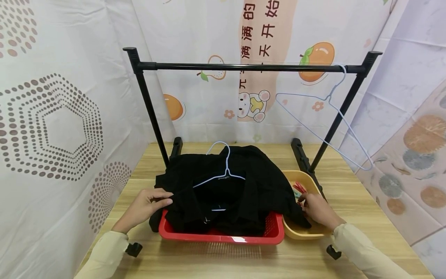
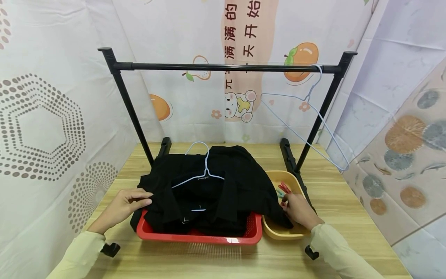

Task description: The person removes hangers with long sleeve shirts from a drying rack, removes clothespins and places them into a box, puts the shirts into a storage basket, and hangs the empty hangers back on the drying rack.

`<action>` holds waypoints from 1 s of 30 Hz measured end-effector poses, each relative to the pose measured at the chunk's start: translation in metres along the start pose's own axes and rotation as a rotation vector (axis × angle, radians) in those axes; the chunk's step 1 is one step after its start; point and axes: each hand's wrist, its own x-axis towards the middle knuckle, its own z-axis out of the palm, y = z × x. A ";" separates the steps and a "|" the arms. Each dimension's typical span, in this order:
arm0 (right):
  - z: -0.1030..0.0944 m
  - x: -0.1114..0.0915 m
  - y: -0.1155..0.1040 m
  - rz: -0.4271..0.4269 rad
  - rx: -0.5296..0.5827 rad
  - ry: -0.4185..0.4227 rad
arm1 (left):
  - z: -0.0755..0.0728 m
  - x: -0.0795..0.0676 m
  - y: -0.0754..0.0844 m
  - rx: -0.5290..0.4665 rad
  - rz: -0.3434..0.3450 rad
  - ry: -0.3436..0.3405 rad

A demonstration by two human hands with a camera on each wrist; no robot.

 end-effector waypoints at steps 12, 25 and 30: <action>-0.002 0.003 0.001 0.042 0.027 -0.011 | 0.001 -0.001 0.000 -0.001 0.002 0.006; -0.036 0.006 -0.040 -0.095 0.250 0.233 | 0.001 -0.001 0.003 0.002 -0.026 0.013; -0.036 0.004 -0.062 -0.263 0.275 0.243 | 0.001 -0.001 0.002 0.004 -0.027 0.017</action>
